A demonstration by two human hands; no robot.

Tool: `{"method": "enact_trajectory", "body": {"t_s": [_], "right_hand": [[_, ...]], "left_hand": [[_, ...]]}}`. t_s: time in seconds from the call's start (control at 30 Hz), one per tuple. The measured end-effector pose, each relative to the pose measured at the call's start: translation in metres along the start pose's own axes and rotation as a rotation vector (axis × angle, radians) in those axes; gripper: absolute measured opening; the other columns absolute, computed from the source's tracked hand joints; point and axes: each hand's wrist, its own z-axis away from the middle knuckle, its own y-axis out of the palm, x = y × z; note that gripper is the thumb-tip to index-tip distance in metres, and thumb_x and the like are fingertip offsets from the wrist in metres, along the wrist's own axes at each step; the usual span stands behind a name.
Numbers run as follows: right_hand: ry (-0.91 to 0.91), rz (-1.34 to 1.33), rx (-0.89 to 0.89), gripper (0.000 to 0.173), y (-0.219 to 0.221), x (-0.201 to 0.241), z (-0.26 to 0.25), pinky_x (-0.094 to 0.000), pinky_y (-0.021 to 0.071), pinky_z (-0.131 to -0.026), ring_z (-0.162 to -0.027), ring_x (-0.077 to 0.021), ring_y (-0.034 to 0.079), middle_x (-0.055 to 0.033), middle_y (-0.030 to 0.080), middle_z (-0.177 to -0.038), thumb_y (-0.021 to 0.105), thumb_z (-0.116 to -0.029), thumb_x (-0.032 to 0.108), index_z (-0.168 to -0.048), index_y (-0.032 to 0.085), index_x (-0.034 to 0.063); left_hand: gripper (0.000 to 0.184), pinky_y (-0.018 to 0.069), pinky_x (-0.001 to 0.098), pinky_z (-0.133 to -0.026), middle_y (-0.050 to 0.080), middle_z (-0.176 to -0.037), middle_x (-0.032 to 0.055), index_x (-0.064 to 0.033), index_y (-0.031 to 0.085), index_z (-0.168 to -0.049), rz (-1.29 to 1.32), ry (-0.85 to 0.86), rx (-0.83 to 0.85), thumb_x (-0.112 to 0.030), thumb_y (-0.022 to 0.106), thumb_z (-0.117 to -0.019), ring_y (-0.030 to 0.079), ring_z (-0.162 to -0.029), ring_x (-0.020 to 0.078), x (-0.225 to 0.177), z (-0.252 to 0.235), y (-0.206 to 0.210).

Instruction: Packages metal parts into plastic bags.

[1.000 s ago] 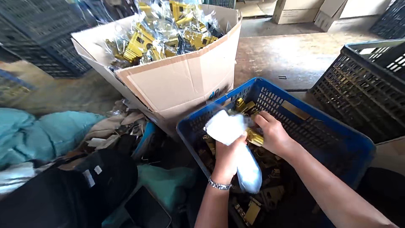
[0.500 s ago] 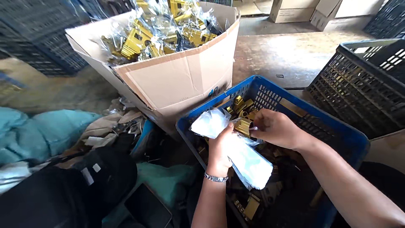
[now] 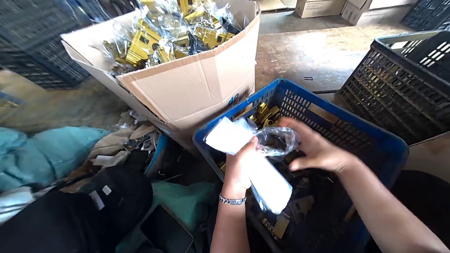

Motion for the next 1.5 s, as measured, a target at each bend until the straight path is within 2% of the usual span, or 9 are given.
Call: {"method": "enact_trajectory", "body": {"t_s": [0.17, 0.4, 0.53, 0.67, 0.83, 0.97, 1.07, 1.17, 1.5], "right_hand": [[0.065, -0.109, -0.093, 0.013, 0.026, -0.001, -0.008, -0.0208, 0.0575, -0.087, -0.090, 0.0010, 0.068, 0.0072, 0.073, -0.094, 0.064, -0.0931, 0.001, -0.105, 0.070, 0.0023], [-0.024, -0.234, -0.333, 0.022, 0.017, 0.063, -0.036, -0.0163, 0.0470, -0.049, -0.048, 0.0012, 0.050, 0.0093, 0.055, -0.058, 0.045, -0.1034, 0.007, -0.093, 0.063, 0.0155], [0.069, -0.344, -0.380, 0.022, 0.046, 0.062, -0.045, -0.0146, 0.0462, -0.049, -0.049, 0.0024, 0.049, 0.0089, 0.054, -0.060, 0.044, -0.1078, 0.013, -0.095, 0.062, 0.0140], [-0.167, 0.039, -0.570, 0.014, 0.042, 0.057, -0.039, -0.0160, 0.0508, -0.055, -0.057, 0.0024, 0.056, 0.0073, 0.061, -0.071, 0.050, -0.1024, 0.006, -0.107, 0.062, 0.0097], [-0.591, 0.995, -0.539, 0.048, -0.001, 0.081, -0.027, -0.0547, 0.0437, -0.103, -0.125, -0.0396, 0.053, -0.0264, 0.057, -0.133, 0.062, -0.0920, 0.015, -0.135, 0.055, -0.0055], [-0.583, 1.274, 0.046, 0.030, -0.006, 0.078, -0.040, -0.0788, 0.0214, -0.110, -0.121, -0.0364, 0.061, -0.0059, 0.073, -0.107, 0.059, -0.0986, 0.036, -0.107, 0.078, 0.0150], [-0.348, 0.972, 0.005, 0.025, -0.020, 0.048, -0.037, -0.0448, 0.0572, -0.084, -0.083, -0.0215, 0.070, -0.0108, 0.071, -0.085, 0.057, -0.1028, 0.018, -0.096, 0.074, 0.0006], [-0.132, 0.387, -0.062, 0.023, 0.001, 0.032, -0.016, -0.0219, 0.0548, -0.089, -0.099, -0.0053, 0.064, -0.0085, 0.068, -0.109, 0.057, -0.1018, 0.013, -0.109, 0.073, -0.0019], [0.094, 0.114, -0.001, 0.033, 0.030, 0.017, -0.035, -0.0188, 0.0448, -0.059, -0.062, -0.0017, 0.052, 0.0034, 0.052, -0.069, 0.073, -0.0716, -0.005, -0.082, 0.046, 0.0090]], "left_hand": [[0.020, 0.0591, 0.0254, -0.067, 0.069, -0.072, 0.0012, -0.0053, 0.066, -0.091, -0.067, 0.082, 0.103, 0.000, 0.047, -0.0941, 0.067, -0.065, 0.0090, -0.009, 0.000, -0.014], [0.023, 0.0590, 0.0242, -0.066, 0.068, -0.079, 0.0023, 0.0012, 0.057, -0.111, -0.281, 0.111, -0.039, 0.000, 0.066, -0.0890, 0.066, -0.067, 0.0080, -0.001, -0.006, -0.011], [0.069, 0.0595, 0.0215, -0.083, 0.072, -0.095, -0.0043, 0.0007, 0.051, -0.119, -0.274, -0.027, 0.322, 0.001, 0.087, -0.0609, 0.070, -0.089, 0.0009, 0.026, 0.010, 0.006], [0.051, 0.0590, 0.0215, -0.086, 0.073, -0.094, -0.0044, -0.0007, 0.055, -0.115, -0.242, -0.057, 0.375, 0.006, 0.078, -0.0697, 0.070, -0.090, 0.0010, 0.022, 0.008, 0.012], [0.061, 0.0583, 0.0236, -0.090, 0.072, -0.103, 0.0057, 0.0087, 0.059, -0.119, -0.585, 0.144, 0.288, -0.004, 0.090, -0.0674, 0.070, -0.096, 0.0046, 0.035, -0.007, 0.006], [0.060, 0.0589, 0.0239, -0.088, 0.073, -0.100, 0.0048, 0.0076, 0.061, -0.117, -0.610, 0.230, 0.236, -0.005, 0.090, -0.0656, 0.070, -0.094, 0.0042, 0.037, -0.007, 0.002], [0.057, 0.0595, 0.0252, -0.086, 0.071, -0.098, 0.0050, 0.0051, 0.056, -0.119, -0.390, 0.228, 0.050, 0.006, 0.082, -0.0687, 0.070, -0.092, 0.0072, 0.021, -0.009, -0.001], [0.054, 0.0606, 0.0254, -0.084, 0.072, -0.095, 0.0032, 0.0043, 0.054, -0.118, -0.244, 0.221, 0.031, 0.009, 0.077, -0.0693, 0.071, -0.089, 0.0071, 0.012, -0.008, -0.004], [0.056, 0.0605, 0.0271, -0.086, 0.070, -0.098, 0.0051, 0.0059, 0.048, -0.125, -0.197, 0.053, 0.036, -0.002, 0.077, -0.0773, 0.070, -0.091, 0.0079, 0.037, 0.012, 0.000]]}}
